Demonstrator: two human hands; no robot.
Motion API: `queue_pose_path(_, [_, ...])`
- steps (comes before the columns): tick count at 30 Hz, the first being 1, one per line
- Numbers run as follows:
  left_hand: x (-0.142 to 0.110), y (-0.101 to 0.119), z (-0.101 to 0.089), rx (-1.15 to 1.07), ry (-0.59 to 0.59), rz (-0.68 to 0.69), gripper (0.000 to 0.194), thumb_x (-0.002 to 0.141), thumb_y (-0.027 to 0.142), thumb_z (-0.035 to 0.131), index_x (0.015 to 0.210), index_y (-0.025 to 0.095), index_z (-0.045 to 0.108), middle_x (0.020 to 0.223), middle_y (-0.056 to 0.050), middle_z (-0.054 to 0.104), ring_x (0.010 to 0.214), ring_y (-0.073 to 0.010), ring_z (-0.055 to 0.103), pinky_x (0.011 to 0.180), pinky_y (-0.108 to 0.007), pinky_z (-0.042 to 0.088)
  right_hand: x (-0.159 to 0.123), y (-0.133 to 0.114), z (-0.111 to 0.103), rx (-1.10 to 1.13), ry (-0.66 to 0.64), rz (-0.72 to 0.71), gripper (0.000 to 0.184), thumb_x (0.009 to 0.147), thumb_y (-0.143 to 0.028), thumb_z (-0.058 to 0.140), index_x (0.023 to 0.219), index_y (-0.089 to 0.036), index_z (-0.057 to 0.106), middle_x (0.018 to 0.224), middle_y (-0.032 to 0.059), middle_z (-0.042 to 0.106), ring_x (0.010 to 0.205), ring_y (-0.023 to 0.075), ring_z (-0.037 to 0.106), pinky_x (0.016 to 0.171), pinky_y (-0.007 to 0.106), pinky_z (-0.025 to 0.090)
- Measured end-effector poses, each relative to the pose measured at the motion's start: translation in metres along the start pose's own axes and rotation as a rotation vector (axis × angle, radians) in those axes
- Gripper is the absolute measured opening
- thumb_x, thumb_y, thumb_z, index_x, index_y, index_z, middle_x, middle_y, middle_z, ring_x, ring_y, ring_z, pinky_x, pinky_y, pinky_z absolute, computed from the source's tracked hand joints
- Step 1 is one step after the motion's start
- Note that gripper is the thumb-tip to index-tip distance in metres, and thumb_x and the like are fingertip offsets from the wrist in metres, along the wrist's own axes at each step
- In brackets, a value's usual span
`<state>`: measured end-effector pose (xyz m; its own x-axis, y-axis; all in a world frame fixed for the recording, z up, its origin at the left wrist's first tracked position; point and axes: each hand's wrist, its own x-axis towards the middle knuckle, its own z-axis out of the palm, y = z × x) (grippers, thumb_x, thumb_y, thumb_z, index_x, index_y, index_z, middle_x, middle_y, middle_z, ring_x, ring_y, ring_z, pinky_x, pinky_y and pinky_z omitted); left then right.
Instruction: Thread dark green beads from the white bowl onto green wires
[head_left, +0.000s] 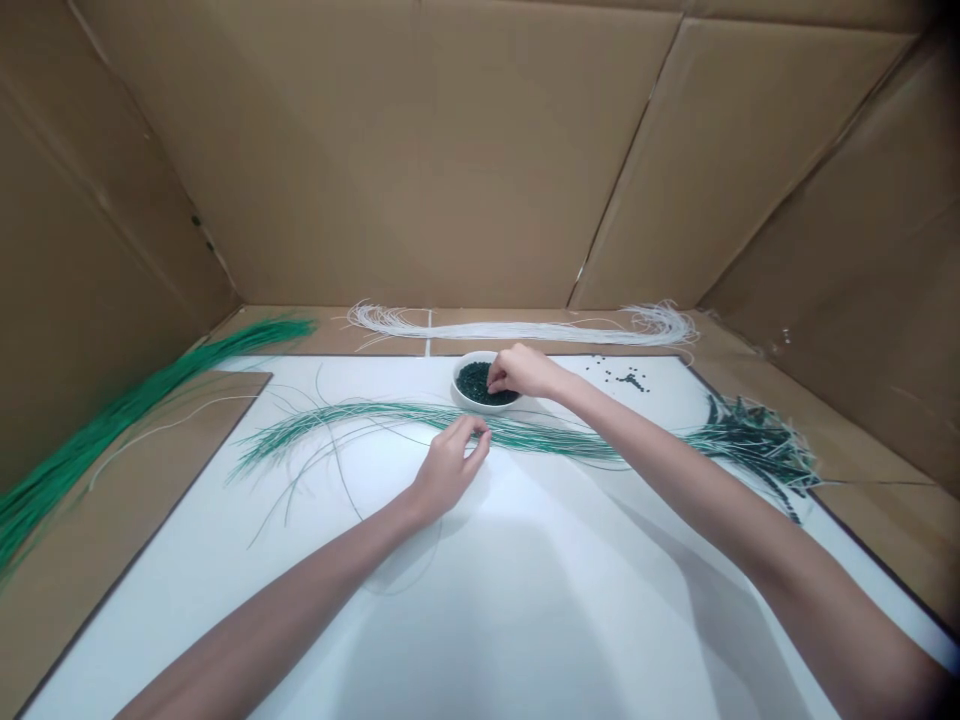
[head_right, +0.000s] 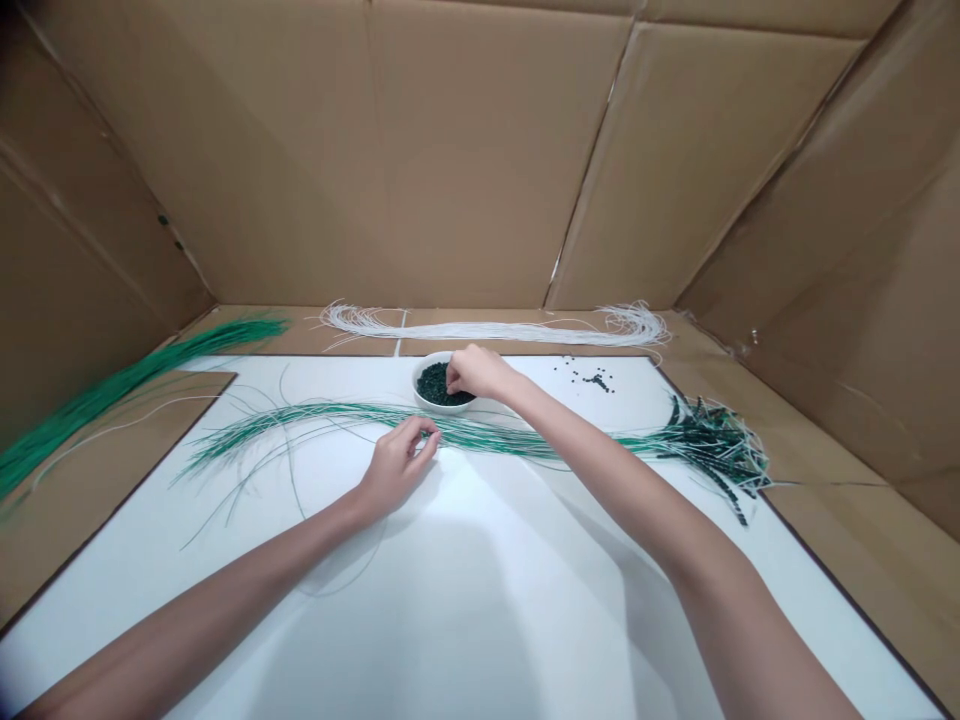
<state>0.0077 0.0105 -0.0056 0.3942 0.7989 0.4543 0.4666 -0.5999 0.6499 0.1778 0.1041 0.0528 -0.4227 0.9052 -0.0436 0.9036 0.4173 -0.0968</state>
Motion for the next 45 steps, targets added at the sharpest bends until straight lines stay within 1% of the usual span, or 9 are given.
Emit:
queue_pose_path(4, [0.0,0.0,0.0,-0.009,-0.007,0.015,0.012,0.084,0.02,0.04,0.082,0.017,0.051,0.081,-0.002,0.057,0.07,-0.0106,0.05,0.064,-0.021,0.039,-0.006,0.002,-0.001,0.029,0.054,-0.032,0.015,0.074,-0.026,0.056,0.08,-0.023,0.069,0.082,0.0021,0.068,0.077,0.0162,0.06,0.061,0.021,0.038])
queue_pose_path(7, [0.0,0.0,-0.001,-0.013,-0.009,0.035,0.012,0.084,0.019,0.039,0.084,0.017,0.051,0.082,-0.002,0.057,0.07,-0.0107,0.05,0.065,-0.021,0.039,-0.015,0.002,0.0,0.118,0.124,-0.058,0.014,0.075,-0.023,0.056,0.078,-0.019,0.069,0.078,0.0032,0.067,0.071,0.0142,0.059,0.064,0.021,0.039])
queue_pose_path(13, [0.0,-0.001,0.001,-0.012,0.031,0.043,0.012,0.084,0.018,0.039,0.084,0.017,0.051,0.08,-0.002,0.056,0.071,-0.0108,0.05,0.065,-0.021,0.039,-0.066,-0.024,0.021,0.568,0.633,-0.009,0.013,0.075,-0.027,0.058,0.076,-0.017,0.066,0.077,0.0036,0.063,0.06,0.0117,0.053,0.06,0.024,0.042])
queue_pose_path(15, [0.0,0.0,0.001,-0.012,0.036,0.044,0.011,0.084,0.019,0.04,0.084,0.017,0.051,0.079,-0.001,0.056,0.07,-0.0107,0.05,0.064,-0.021,0.039,-0.087,-0.036,0.035,0.713,0.692,0.0,0.015,0.077,-0.028,0.054,0.081,-0.018,0.066,0.079,0.0047,0.063,0.067,0.0139,0.055,0.061,0.025,0.043])
queue_pose_path(19, [0.001,0.001,0.001,0.005,0.032,0.055,0.01,0.084,0.018,0.041,0.083,0.017,0.051,0.079,-0.001,0.056,0.069,-0.0106,0.05,0.063,-0.021,0.04,-0.111,-0.051,0.063,0.945,0.636,0.086,0.018,0.08,-0.03,0.05,0.085,-0.019,0.064,0.084,0.0055,0.06,0.069,0.0141,0.055,0.061,0.026,0.043])
queue_pose_path(22, [0.001,0.0,0.001,0.025,0.02,0.072,0.01,0.083,0.018,0.042,0.082,0.017,0.051,0.079,-0.002,0.057,0.07,-0.0104,0.05,0.064,-0.021,0.04,-0.111,-0.051,0.075,1.181,0.603,0.158,0.019,0.08,-0.032,0.05,0.085,-0.018,0.063,0.081,0.004,0.056,0.055,0.0092,0.049,0.049,0.022,0.04])
queue_pose_path(26, [0.0,-0.001,0.003,0.037,0.006,0.128,0.008,0.082,0.019,0.043,0.082,0.017,0.052,0.079,-0.001,0.057,0.07,-0.0099,0.051,0.064,-0.019,0.04,-0.106,-0.045,0.081,1.385,0.549,0.17,0.019,0.077,-0.034,0.054,0.082,-0.017,0.063,0.075,0.0023,0.055,0.05,0.0068,0.045,0.043,0.02,0.036])
queue_pose_path(35, [-0.001,0.0,0.005,0.04,0.042,0.19,0.009,0.083,0.02,0.045,0.081,0.017,0.053,0.076,-0.001,0.057,0.068,-0.0093,0.051,0.064,-0.019,0.041,-0.107,-0.045,0.078,1.439,0.474,0.152,0.019,0.075,-0.034,0.057,0.075,-0.017,0.065,0.074,0.0025,0.057,0.048,0.0057,0.045,0.042,0.02,0.034])
queue_pose_path(45, [-0.002,0.001,0.004,0.017,0.055,0.233,0.009,0.083,0.02,0.044,0.082,0.017,0.053,0.074,-0.001,0.057,0.068,-0.0095,0.052,0.063,-0.02,0.042,-0.107,-0.044,0.08,1.408,0.484,0.133,0.021,0.074,-0.033,0.058,0.065,-0.016,0.066,0.074,0.0038,0.059,0.047,0.0061,0.043,0.04,0.021,0.032])
